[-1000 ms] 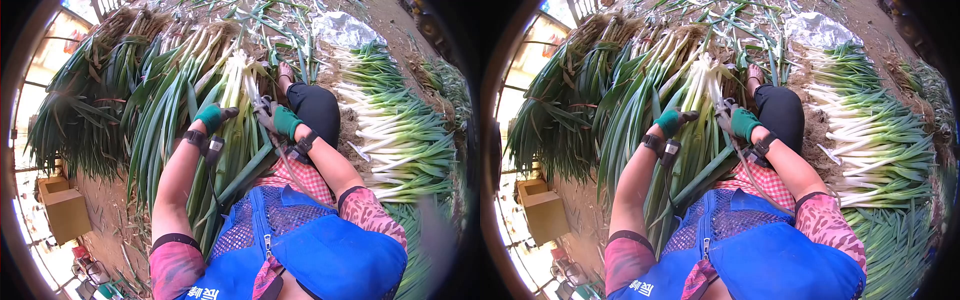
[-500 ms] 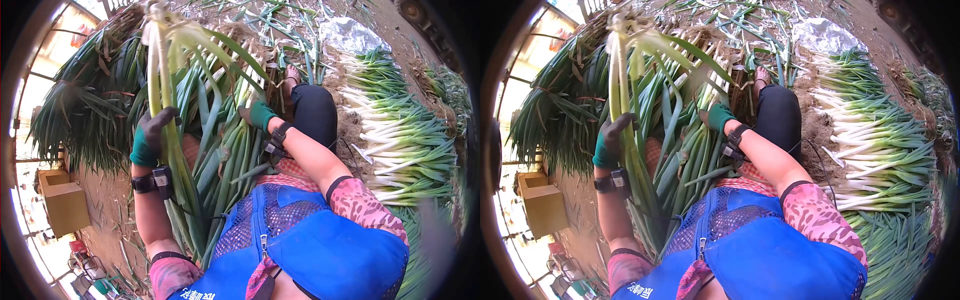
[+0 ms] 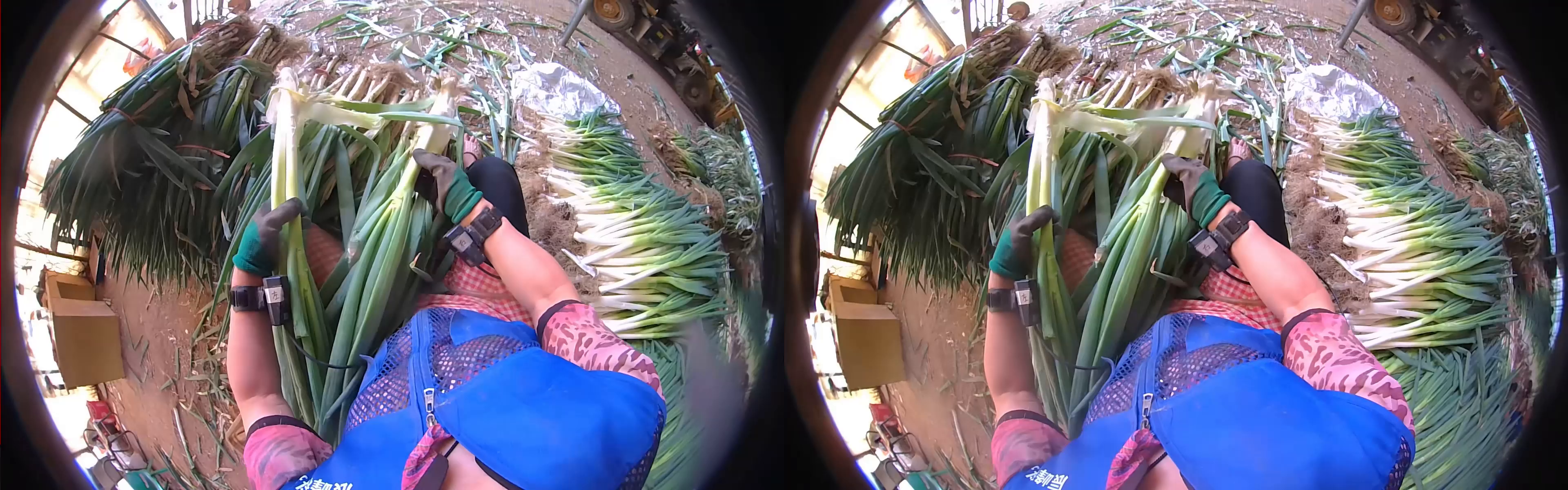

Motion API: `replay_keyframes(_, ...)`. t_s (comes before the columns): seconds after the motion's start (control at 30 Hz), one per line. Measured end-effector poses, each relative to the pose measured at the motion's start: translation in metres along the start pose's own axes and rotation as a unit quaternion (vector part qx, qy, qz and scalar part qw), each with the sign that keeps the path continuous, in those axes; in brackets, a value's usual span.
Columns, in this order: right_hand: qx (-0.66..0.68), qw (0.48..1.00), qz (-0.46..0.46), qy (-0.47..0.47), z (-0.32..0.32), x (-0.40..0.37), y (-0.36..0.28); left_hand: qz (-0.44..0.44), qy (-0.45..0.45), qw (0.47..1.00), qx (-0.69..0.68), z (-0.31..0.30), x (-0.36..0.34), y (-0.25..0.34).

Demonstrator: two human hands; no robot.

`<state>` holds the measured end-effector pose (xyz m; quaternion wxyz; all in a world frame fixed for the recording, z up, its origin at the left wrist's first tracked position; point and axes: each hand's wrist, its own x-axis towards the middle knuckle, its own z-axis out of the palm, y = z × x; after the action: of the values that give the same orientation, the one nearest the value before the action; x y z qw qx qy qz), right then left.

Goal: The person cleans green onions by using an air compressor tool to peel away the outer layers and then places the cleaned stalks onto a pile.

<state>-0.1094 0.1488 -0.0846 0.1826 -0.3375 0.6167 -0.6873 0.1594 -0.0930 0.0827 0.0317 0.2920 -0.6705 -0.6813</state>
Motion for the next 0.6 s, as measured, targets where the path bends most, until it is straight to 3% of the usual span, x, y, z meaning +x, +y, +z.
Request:
replay_keyframes(0.03,-0.123,0.990,-0.072,-0.003,0.011,-0.009,-0.064,0.011,-0.005,1.000,0.000,-0.002,-0.006,0.007)
replay_keyframes(0.13,-0.026,0.995,-0.100,0.005,0.045,-0.011,-0.120,0.039,-0.009,0.999,0.000,-0.001,-0.029,0.013)
replay_keyframes(0.27,-0.050,0.993,-0.110,-0.010,0.056,0.024,-0.114,0.074,0.013,0.995,0.072,0.003,-0.057,0.029)
replay_keyframes(0.3,0.086,0.995,-0.041,-0.043,0.065,0.023,-0.121,0.071,0.022,0.992,0.104,0.001,-0.062,0.034)
replay_keyframes(0.33,0.238,0.969,0.036,-0.057,0.073,0.023,-0.126,0.122,0.005,0.981,0.148,-0.002,-0.060,0.030)
replay_keyframes(0.37,0.365,0.923,0.112,-0.049,0.080,0.022,-0.130,0.089,0.002,0.989,0.116,-0.003,-0.063,0.031)
replay_keyframes(0.4,0.245,0.968,0.027,-0.054,0.099,0.011,-0.160,0.057,-0.003,0.995,0.086,0.004,-0.068,0.044)
replay_keyframes(0.43,0.166,0.984,0.002,-0.067,0.109,0.002,-0.177,0.024,-0.011,0.998,0.056,0.012,-0.069,0.054)
replay_keyframes(0.47,0.002,0.996,-0.015,-0.091,0.115,-0.006,-0.185,0.049,0.010,0.994,0.094,0.017,-0.064,0.057)
replay_keyframes(0.5,-0.191,0.975,-0.035,-0.108,0.123,-0.012,-0.190,0.087,0.010,0.993,0.077,0.024,-0.058,0.060)
replay_keyframes(0.53,-0.151,0.982,-0.018,-0.115,0.129,-0.015,-0.188,0.127,0.010,0.990,0.061,0.031,-0.050,0.062)
replay_keyframes(0.57,0.148,0.982,0.025,-0.118,0.128,-0.020,-0.179,0.164,0.010,0.985,0.044,0.037,-0.041,0.062)
replay_keyframes(0.6,0.301,0.945,0.072,-0.107,0.128,-0.018,-0.158,0.145,0.002,0.989,-0.009,0.042,-0.033,0.059)
